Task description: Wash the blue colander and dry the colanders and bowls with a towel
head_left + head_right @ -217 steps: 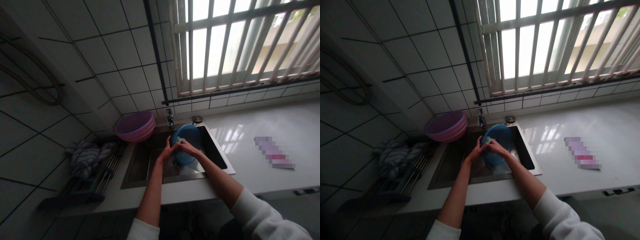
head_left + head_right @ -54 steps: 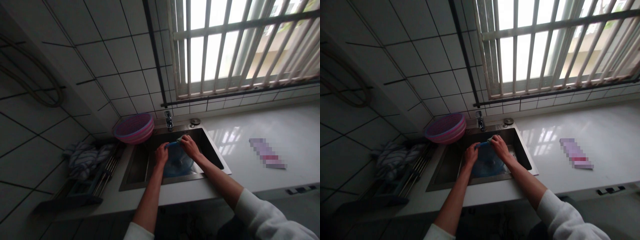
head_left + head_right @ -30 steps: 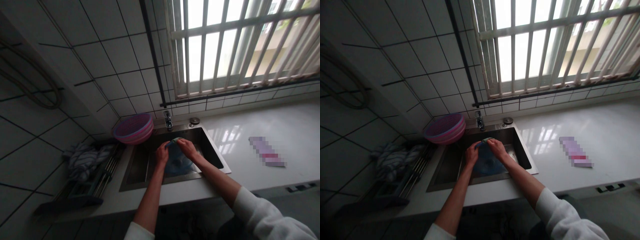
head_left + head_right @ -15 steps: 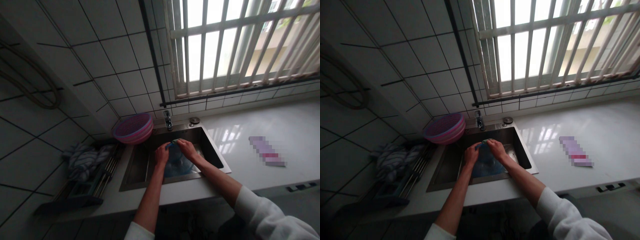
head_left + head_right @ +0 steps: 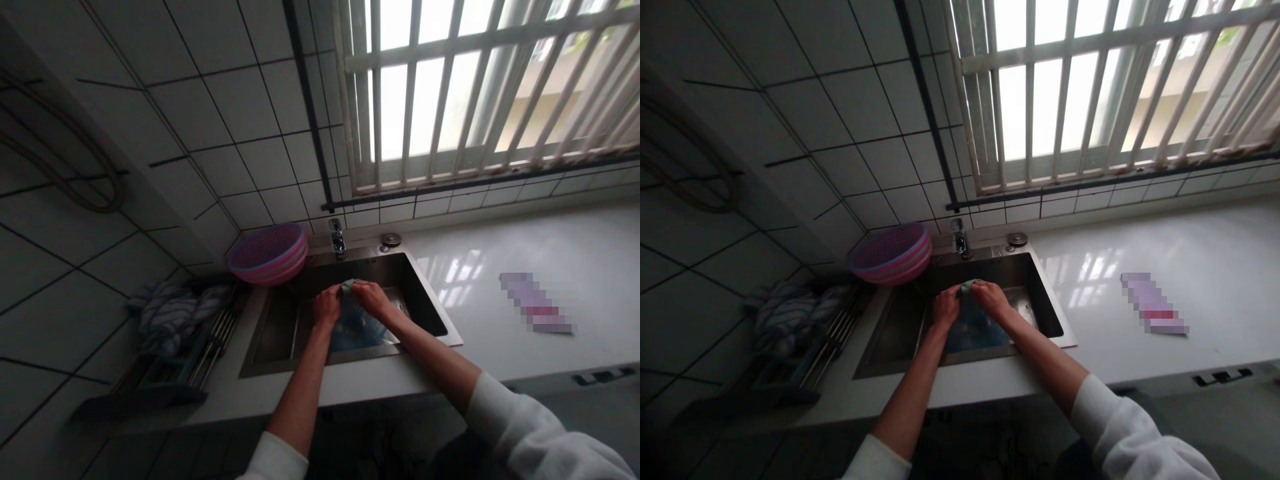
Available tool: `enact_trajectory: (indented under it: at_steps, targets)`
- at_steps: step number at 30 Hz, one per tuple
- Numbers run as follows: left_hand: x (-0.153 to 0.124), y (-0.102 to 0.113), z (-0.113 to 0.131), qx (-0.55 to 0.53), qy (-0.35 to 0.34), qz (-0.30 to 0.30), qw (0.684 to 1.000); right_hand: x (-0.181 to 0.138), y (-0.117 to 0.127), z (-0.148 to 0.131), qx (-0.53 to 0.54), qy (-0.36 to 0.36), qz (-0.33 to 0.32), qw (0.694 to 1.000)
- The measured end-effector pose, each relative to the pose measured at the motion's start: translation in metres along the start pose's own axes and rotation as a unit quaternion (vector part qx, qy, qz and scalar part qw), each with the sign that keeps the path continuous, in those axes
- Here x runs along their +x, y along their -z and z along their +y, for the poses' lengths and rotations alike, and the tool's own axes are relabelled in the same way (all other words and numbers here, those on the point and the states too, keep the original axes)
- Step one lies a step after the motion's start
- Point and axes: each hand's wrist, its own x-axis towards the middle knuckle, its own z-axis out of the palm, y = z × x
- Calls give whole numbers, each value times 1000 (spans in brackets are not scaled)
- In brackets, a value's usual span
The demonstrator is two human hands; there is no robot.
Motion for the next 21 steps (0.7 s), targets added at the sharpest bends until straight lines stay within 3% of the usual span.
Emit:
enact_trajectory:
  at_steps: [8, 13, 16, 19, 21]
  targets:
    - [0, 9, -16, -46, 82, 85, 992, -6, 13, 31, -17, -138, 65, 988]
    - [-2, -2, -1, 6, 35, 8, 999, -6, -6, 7, -35, -32, 20, 999]
    - [-3, -6, 4, 21, 23, -13, 999, -2, -12, -6, -47, -11, -5, 999]
    - [-2, -4, 1, -15, 41, 13, 999, 0, -6, 2, -30, -30, 20, 999]
    - [-1, 0, -5, -65, 60, 70, 994, -1, 3, 19, -2, -76, 83, 994]
